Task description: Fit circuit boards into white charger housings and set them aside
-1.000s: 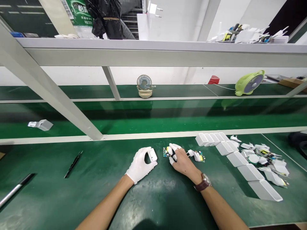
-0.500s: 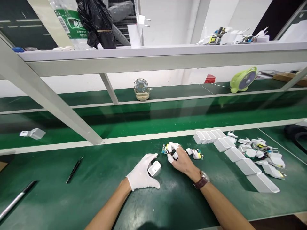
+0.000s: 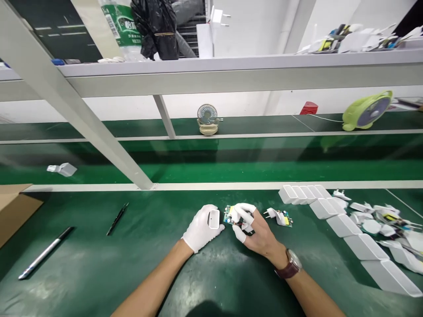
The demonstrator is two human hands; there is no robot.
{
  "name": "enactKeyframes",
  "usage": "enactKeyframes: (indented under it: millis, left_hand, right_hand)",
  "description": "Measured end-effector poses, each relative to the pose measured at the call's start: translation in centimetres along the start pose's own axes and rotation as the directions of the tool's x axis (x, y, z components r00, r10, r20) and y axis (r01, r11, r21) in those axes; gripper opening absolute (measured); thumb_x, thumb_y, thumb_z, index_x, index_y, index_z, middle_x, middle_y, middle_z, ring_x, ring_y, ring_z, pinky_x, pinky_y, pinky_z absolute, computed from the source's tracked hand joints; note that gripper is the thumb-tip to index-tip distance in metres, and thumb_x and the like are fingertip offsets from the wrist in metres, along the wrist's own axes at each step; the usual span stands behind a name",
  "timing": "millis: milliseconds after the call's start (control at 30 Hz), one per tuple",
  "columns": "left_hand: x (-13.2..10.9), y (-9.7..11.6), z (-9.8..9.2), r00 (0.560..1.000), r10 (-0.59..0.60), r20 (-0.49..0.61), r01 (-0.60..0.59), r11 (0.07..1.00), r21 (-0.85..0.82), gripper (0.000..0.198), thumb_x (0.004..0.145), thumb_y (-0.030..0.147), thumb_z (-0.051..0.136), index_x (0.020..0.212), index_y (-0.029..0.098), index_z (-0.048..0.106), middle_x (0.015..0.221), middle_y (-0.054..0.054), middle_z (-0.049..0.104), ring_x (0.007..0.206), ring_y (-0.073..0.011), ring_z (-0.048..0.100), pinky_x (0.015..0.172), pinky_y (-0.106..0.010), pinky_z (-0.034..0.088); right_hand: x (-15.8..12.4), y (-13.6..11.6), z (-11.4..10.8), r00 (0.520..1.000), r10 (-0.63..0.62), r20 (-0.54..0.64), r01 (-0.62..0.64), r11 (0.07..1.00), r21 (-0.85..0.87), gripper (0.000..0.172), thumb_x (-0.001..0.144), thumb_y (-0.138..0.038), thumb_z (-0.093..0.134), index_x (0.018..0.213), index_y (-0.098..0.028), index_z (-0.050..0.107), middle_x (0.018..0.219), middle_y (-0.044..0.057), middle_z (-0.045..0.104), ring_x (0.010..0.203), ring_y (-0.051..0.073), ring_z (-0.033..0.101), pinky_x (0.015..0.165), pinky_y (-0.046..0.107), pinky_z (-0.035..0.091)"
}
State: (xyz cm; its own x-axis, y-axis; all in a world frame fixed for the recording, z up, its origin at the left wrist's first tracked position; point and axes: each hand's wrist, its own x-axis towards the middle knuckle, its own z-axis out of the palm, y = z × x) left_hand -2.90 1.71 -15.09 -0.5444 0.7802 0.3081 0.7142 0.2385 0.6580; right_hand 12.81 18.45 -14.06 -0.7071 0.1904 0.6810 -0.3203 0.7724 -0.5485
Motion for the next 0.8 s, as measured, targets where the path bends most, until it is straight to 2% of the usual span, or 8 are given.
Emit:
enactKeyframes:
  millis: [167,300,500,667,800]
  left_hand:
    - [0.2,0.0,0.3,0.994,0.096,-0.061,-0.089,0.991,0.102,0.03,0.071,0.029,0.077,0.096,0.02,0.063,0.093,-0.009,0.069,0.089,-0.0267,0.068,0.083,-0.04,0.056]
    - [0.3,0.6,0.3,0.988,0.143,-0.058,-0.133,0.98,0.15,0.025,0.07,0.026,0.075,0.091,0.019,0.064,0.089,-0.009,0.07,0.086,-0.0266,0.068,0.08,-0.039,0.055]
    - [0.9,1.4,-0.1,0.988,0.141,0.057,-0.149,0.97,0.193,0.014,0.071,0.027,0.072,0.074,0.02,0.06,0.074,-0.006,0.065,0.074,-0.0226,0.066,0.071,-0.033,0.05]
    - [1.3,1.7,-0.2,0.979,0.118,0.166,-0.152,0.965,0.215,0.019,0.072,0.024,0.07,0.067,0.021,0.052,0.064,-0.002,0.059,0.064,-0.0195,0.061,0.063,-0.03,0.042]
    - [1.3,1.7,-0.2,0.973,0.133,0.191,-0.173,0.962,0.209,0.021,0.073,0.023,0.068,0.065,0.021,0.049,0.062,-0.001,0.057,0.061,-0.0188,0.058,0.062,-0.03,0.04]
  right_hand:
    - [-0.8,-0.4,0.8,0.998,-0.025,0.062,0.027,0.999,-0.029,0.071,0.084,-0.009,0.065,0.149,-0.02,0.037,0.127,0.017,0.058,0.118,0.029,0.059,0.098,0.049,0.055]
    - [-1.2,-0.2,1.1,0.993,-0.055,0.1,0.06,0.997,-0.048,0.067,0.084,-0.009,0.067,0.146,-0.018,0.04,0.13,0.018,0.058,0.121,0.029,0.058,0.101,0.051,0.053]
    - [-1.3,0.0,1.0,0.986,-0.094,0.137,0.106,0.991,-0.079,0.069,0.085,-0.009,0.066,0.148,-0.018,0.039,0.134,0.018,0.058,0.125,0.029,0.056,0.101,0.05,0.054]
    - [-1.1,0.0,0.8,0.979,-0.096,0.182,0.115,0.989,-0.094,0.068,0.086,-0.01,0.064,0.149,-0.018,0.039,0.132,0.017,0.059,0.122,0.029,0.057,0.098,0.049,0.055]
    - [-1.2,-0.1,0.8,0.975,-0.09,0.204,0.115,0.987,-0.114,0.067,0.088,-0.011,0.063,0.149,-0.019,0.038,0.132,0.017,0.059,0.123,0.029,0.057,0.098,0.049,0.056]
